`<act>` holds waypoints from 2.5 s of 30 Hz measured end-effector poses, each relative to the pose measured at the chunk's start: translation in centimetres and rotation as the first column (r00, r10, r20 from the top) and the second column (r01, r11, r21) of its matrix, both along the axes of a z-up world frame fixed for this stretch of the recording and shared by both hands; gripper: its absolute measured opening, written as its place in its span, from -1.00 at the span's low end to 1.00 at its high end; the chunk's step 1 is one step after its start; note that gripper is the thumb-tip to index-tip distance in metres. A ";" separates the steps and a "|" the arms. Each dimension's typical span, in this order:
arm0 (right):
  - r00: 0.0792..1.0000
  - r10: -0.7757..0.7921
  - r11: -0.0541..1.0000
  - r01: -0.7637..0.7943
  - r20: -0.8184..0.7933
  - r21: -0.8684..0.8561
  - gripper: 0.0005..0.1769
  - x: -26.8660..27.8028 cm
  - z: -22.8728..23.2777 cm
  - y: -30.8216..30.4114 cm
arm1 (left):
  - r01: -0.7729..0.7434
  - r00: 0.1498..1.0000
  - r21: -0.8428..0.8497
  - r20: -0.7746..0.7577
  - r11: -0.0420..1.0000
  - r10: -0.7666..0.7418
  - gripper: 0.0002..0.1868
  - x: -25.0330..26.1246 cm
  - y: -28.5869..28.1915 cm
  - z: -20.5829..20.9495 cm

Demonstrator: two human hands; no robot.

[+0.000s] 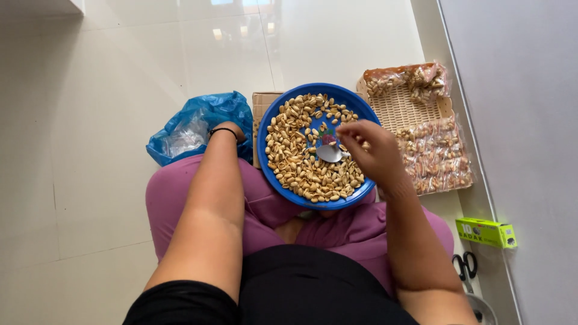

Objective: The person packs cashews into small plastic bags using a spoon and arranges them in a tray.

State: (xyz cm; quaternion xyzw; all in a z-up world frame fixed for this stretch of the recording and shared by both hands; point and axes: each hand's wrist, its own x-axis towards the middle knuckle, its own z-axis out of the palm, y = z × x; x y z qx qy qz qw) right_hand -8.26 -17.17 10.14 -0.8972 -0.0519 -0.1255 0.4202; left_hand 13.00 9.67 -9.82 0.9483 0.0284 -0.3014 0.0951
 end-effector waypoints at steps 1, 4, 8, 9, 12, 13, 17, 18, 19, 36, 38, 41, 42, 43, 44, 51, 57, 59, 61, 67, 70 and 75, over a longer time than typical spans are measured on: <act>1.000 0.008 1.000 -0.008 0.005 -0.001 -0.86 -2.3 2.9 0.9 | -0.005 1.000 0.000 0.007 1.000 0.005 -0.79 0.2 0.1 -0.7; 0.896 0.148 0.975 -0.204 0.418 0.093 -0.88 -11.5 10.5 1.5 | -0.018 1.000 0.005 0.023 1.000 0.018 -0.78 0.8 0.9 -2.5; 0.932 0.352 0.639 -0.170 0.089 -0.750 -0.61 -19.7 14.0 -1.4 | -0.026 0.999 0.008 0.044 1.000 0.025 -0.77 1.3 1.4 -4.0; 0.900 0.418 0.715 -0.243 0.123 -0.655 -0.67 -19.8 13.8 -1.5 | -0.024 0.999 0.009 0.046 1.000 0.024 -0.76 1.2 1.4 -4.3; 0.777 0.567 0.816 -0.482 0.273 -0.320 -0.82 -19.0 12.4 -1.8 | -0.023 0.998 0.009 0.052 1.000 0.022 -0.75 0.6 1.5 -4.6; 0.776 0.569 0.814 -0.485 0.272 -0.319 -0.82 -18.6 11.9 -1.9 | -0.023 0.998 0.010 0.053 1.000 0.023 -0.75 0.4 2.4 -5.7; 0.563 0.599 0.571 -0.799 0.570 0.189 -0.82 -16.0 10.2 -2.1 | -0.012 0.996 -0.019 0.093 1.000 0.014 -0.72 1.2 3.4 -3.9; 0.505 0.548 0.402 -0.858 0.666 0.320 -0.74 -15.3 9.8 -2.1 | 0.012 0.992 -0.046 0.127 0.999 -0.006 -0.66 1.0 4.0 -2.1; 0.502 0.550 0.395 -0.860 0.667 0.322 -0.74 -14.3 9.5 -0.3 | 0.006 0.992 -0.044 0.126 0.999 0.000 -0.66 1.1 4.9 0.0; 0.790 0.599 0.793 -0.608 0.131 0.036 -0.87 -6.9 3.4 5.5 | 0.245 0.967 0.016 0.063 0.969 -0.245 -0.09 -1.1 6.7 1.2; 0.797 0.594 0.800 -0.600 0.112 0.025 -0.86 -6.6 3.1 5.3 | 0.256 0.964 -0.025 0.080 0.966 -0.254 -0.05 -1.1 6.6 2.0; 0.805 0.588 0.808 -0.590 0.083 0.003 -0.85 -6.2 2.6 5.0 | 0.268 0.959 -0.016 0.095 0.963 -0.265 -0.20 -1.5 6.7 3.4; 0.809 0.584 0.811 -0.585 0.065 -0.002 -0.84 -6.2 2.5 5.0 | 0.270 0.959 0.031 0.084 0.962 -0.271 -0.32 -1.8 6.8 3.9; 0.808 0.585 0.810 -0.586 0.066 -0.001 -0.84 -6.1 2.2 4.9 | 0.269 0.959 0.033 0.084 0.963 -0.271 -0.32 -1.5 7.6 3.6; 0.806 0.591 0.807 -0.590 0.047 -0.020 -0.84 -6.0 1.8 4.8 | 0.277 0.956 0.044 0.083 0.960 -0.280 -0.36 -1.4 7.7 3.3; 0.804 0.594 0.802 -0.593 -0.001 -0.077 -0.85 -6.1 1.0 4.5 | 0.348 0.930 0.120 0.083 0.930 -0.359 -0.62 -1.2 6.7 0.1; 0.807 0.590 0.798 -0.589 -0.039 -0.127 -0.83 -6.2 0.5 4.4 | 0.396 0.904 0.187 0.091 0.899 -0.418 -0.80 -0.6 7.0 -2.4; 0.810 0.584 0.799 -0.585 -0.052 -0.139 -0.83 -6.3 0.7 4.5 | 0.418 0.892 0.207 0.090 0.884 -0.443 -0.83 -0.3 6.8 -3.3; 0.806 0.588 0.793 -0.590 -0.062 -0.149 -0.84 -6.3 0.6 4.7 | 0.430 0.884 0.230 0.089 0.873 -0.459 -0.81 -0.1 8.2 -4.9; 0.816 0.575 0.802 -0.577 -0.063 -0.153 -0.84 -6.4 0.0 4.3 | 0.364 0.920 0.161 0.094 0.917 -0.381 -0.75 1.7 7.5 -4.0; 0.811 0.580 0.795 -0.584 -0.074 -0.165 -0.82 -6.2 -0.4 4.0 | 0.233 0.941 0.060 0.237 0.971 -0.240 -0.76 1.2 8.1 -0.1; 0.809 0.583 0.796 -0.588 -0.075 -0.143 -0.82 -6.0 -0.3 3.6 | 0.011 0.901 -0.269 0.421 0.963 0.107 -0.78 0.0 10.1 5.2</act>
